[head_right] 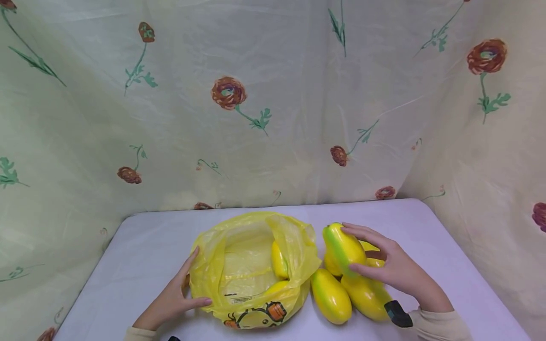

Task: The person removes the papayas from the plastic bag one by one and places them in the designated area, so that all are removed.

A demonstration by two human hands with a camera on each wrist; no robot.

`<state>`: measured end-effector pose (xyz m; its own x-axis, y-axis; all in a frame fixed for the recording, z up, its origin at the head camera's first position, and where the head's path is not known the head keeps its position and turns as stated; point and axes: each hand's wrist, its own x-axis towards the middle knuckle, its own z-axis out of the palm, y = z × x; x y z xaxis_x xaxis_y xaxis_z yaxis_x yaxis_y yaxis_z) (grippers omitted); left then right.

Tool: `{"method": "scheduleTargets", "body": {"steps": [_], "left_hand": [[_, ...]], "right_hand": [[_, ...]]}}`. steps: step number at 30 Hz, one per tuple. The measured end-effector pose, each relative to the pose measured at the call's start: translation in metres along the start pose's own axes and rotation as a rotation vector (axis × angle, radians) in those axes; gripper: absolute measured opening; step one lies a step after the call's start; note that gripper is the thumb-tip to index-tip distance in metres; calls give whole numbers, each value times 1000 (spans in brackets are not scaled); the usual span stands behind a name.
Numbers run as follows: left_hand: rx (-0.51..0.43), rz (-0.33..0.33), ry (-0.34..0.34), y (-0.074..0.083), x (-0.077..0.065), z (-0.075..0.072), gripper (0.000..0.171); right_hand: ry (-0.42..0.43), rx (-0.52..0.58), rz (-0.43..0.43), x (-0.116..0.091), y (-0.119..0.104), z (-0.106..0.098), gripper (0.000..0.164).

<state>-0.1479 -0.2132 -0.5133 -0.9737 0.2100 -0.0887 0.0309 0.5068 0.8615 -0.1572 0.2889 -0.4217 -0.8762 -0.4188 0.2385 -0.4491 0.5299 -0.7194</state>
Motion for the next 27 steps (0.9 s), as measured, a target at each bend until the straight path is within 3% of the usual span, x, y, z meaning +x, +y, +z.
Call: {"method": "scheduleTargets", "body": {"steps": [15,27], "left_hand": [[16,-15,12,0,0,1,131],[7,-7,3,2,-1,0,131]], "right_hand": [[98,-40,28,-27,32,-23,72],[130,-30,185,-48,63,-41,70]]}}
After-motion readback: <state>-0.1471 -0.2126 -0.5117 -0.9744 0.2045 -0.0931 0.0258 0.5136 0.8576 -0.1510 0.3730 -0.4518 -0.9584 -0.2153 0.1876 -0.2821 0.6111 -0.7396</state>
